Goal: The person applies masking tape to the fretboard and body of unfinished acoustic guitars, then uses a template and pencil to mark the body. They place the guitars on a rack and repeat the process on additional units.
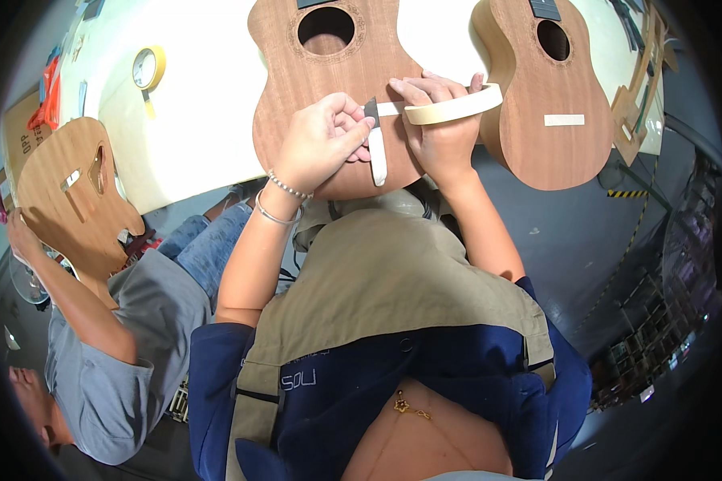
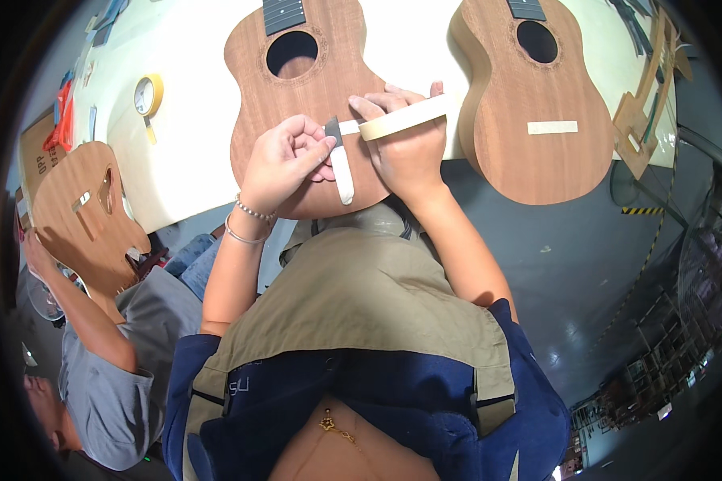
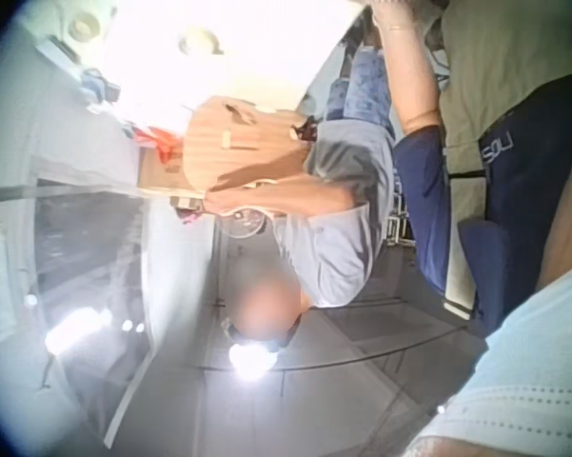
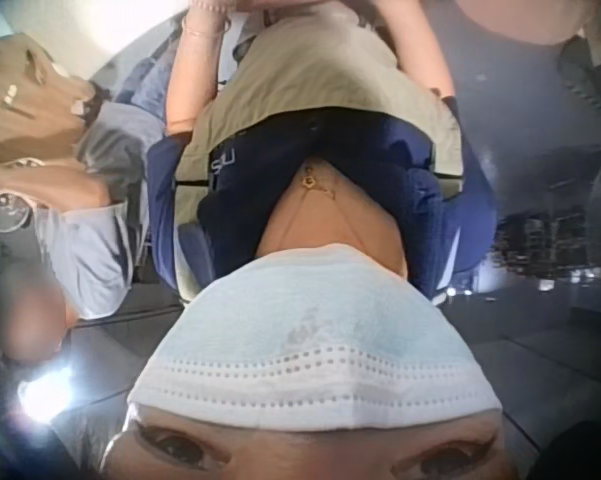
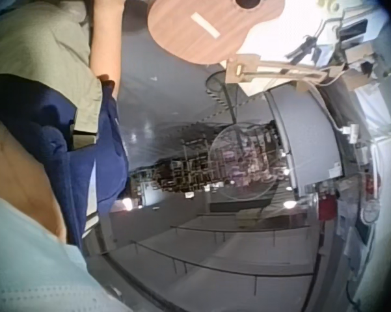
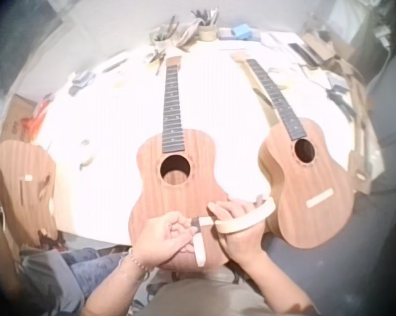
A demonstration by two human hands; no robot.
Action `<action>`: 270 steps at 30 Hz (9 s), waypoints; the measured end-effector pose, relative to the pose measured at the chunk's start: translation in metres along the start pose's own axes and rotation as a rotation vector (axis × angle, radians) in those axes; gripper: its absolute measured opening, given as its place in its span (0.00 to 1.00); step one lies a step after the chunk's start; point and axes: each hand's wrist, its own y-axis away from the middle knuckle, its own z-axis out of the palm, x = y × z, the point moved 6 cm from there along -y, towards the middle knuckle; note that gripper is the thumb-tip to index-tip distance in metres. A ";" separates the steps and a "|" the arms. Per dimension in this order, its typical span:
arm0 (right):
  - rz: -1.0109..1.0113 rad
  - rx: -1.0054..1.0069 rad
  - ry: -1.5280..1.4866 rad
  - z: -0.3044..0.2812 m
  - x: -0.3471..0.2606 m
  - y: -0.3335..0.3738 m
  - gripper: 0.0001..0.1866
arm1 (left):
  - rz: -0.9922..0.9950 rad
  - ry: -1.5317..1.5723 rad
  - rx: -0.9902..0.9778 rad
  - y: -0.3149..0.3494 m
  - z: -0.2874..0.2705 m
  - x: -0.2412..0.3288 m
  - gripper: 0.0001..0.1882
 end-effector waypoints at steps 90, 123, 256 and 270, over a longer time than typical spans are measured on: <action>0.720 0.014 -1.821 -0.041 0.053 -0.037 0.21 | 0.280 0.789 0.218 -0.024 0.088 0.046 0.13; 0.499 -0.193 -0.230 -0.051 0.175 -0.012 0.52 | 0.209 -0.045 0.984 0.041 -0.121 -0.038 0.14; 0.450 -0.081 -0.443 -0.045 0.176 -0.021 0.52 | 0.407 -1.246 0.931 0.062 -0.059 -0.048 0.38; 0.291 -0.001 -0.247 -0.017 0.185 -0.003 0.38 | 0.182 -1.045 0.493 -0.025 0.094 -0.008 0.47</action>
